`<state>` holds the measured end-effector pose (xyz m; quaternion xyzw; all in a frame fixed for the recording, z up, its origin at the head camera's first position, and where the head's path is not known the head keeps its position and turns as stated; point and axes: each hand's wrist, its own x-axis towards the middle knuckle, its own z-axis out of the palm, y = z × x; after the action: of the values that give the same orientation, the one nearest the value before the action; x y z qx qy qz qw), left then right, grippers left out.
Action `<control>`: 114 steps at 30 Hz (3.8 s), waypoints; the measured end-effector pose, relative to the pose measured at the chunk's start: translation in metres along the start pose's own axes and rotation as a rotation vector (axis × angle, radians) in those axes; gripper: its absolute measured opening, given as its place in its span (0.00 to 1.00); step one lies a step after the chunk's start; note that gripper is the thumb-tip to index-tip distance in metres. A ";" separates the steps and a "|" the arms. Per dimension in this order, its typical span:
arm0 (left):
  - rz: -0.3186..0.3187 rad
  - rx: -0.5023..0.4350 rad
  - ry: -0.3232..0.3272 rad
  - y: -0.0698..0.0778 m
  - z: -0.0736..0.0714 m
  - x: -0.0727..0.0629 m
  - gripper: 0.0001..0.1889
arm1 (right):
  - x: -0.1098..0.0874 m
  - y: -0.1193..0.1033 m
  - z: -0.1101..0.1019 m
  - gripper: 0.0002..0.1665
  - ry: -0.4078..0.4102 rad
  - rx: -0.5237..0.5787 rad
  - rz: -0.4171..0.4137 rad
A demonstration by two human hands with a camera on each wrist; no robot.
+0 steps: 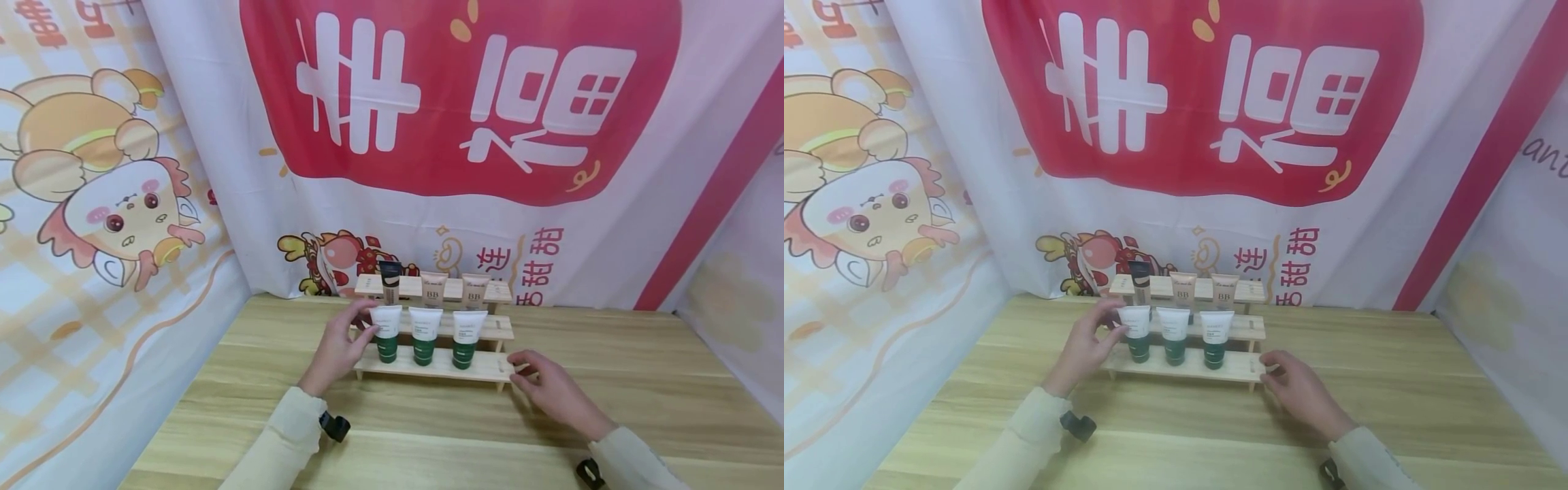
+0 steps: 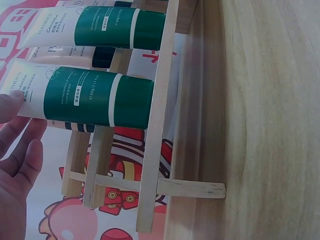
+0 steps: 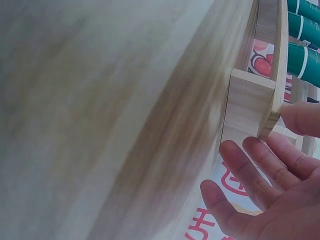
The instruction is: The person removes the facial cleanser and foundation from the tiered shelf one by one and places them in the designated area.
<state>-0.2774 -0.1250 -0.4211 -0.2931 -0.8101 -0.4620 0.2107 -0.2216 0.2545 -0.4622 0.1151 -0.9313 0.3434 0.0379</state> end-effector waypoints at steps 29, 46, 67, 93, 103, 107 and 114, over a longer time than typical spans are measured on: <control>-0.217 0.200 0.022 -0.050 -0.089 0.008 0.22 | 0.000 0.002 0.004 0.17 0.009 0.019 -0.015; -0.409 0.202 -0.163 -0.124 -0.067 0.021 0.24 | 0.000 0.005 0.006 0.17 0.027 0.024 -0.019; -0.673 0.240 -0.301 -0.137 -0.068 0.022 0.17 | -0.001 -0.002 0.002 0.17 0.028 0.041 -0.007; 0.174 0.009 -0.108 0.024 -0.019 0.028 0.22 | -0.002 0.003 0.003 0.17 -0.029 0.002 0.016; 0.124 0.018 -0.142 0.025 0.018 0.027 0.22 | -0.003 0.003 0.003 0.17 -0.021 -0.011 0.001; 0.128 -0.044 -0.145 0.025 0.027 0.028 0.23 | -0.002 0.004 0.003 0.17 -0.025 -0.020 0.010; 0.139 -0.054 -0.160 0.027 0.035 0.030 0.21 | -0.003 0.002 0.003 0.15 -0.019 -0.016 -0.014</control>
<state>-0.2837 -0.0755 -0.4025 -0.3903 -0.7892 -0.4431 0.1690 -0.2190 0.2548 -0.4660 0.1243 -0.9335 0.3348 0.0324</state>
